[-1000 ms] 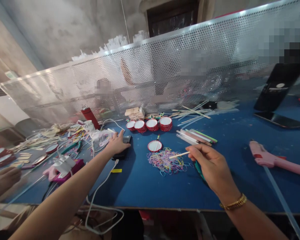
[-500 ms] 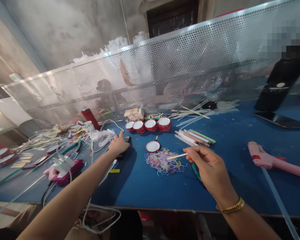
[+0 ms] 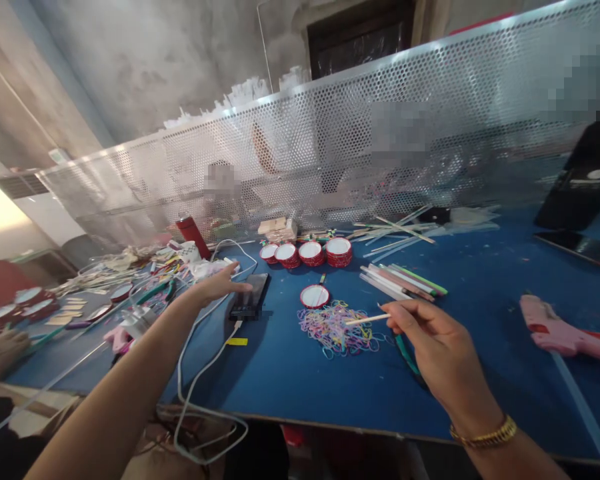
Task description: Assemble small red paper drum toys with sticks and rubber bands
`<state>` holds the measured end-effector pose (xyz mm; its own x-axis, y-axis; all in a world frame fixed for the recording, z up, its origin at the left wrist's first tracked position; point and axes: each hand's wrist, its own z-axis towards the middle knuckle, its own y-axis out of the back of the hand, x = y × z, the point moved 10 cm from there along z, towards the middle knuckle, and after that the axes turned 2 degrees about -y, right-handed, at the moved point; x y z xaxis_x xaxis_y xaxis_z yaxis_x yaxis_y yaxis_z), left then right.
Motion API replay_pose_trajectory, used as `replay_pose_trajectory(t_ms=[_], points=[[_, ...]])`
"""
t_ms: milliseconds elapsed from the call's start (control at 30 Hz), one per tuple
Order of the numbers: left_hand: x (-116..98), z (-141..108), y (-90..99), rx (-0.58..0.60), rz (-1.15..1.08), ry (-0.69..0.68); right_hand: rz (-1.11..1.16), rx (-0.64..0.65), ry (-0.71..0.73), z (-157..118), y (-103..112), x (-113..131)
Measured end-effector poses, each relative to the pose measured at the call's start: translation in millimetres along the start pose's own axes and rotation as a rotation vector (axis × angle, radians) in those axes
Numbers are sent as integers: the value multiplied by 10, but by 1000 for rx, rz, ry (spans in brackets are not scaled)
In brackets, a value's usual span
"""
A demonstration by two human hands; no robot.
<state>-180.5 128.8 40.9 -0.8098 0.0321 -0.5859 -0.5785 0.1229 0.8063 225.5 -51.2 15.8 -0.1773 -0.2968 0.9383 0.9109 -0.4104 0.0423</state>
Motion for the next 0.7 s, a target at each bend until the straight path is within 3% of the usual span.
replay_pose_trajectory(t_ms=[167,333,600,667,700], points=[[138,-160,-67,133,211,-120,5,3,-19,-11,-10,-46],[231,-147,-190,150,377,-118,19,-7,-26,-13,-11,-88],[235,8,-275,212,392,-151,18,-9,-48,-9,-22,-80],[209,77,-239,171,444,-110,23,-16,-44,-14,-19,-66],[190,119,-163,95,491,-70,19,-19,-42,-17,-17,-61]])
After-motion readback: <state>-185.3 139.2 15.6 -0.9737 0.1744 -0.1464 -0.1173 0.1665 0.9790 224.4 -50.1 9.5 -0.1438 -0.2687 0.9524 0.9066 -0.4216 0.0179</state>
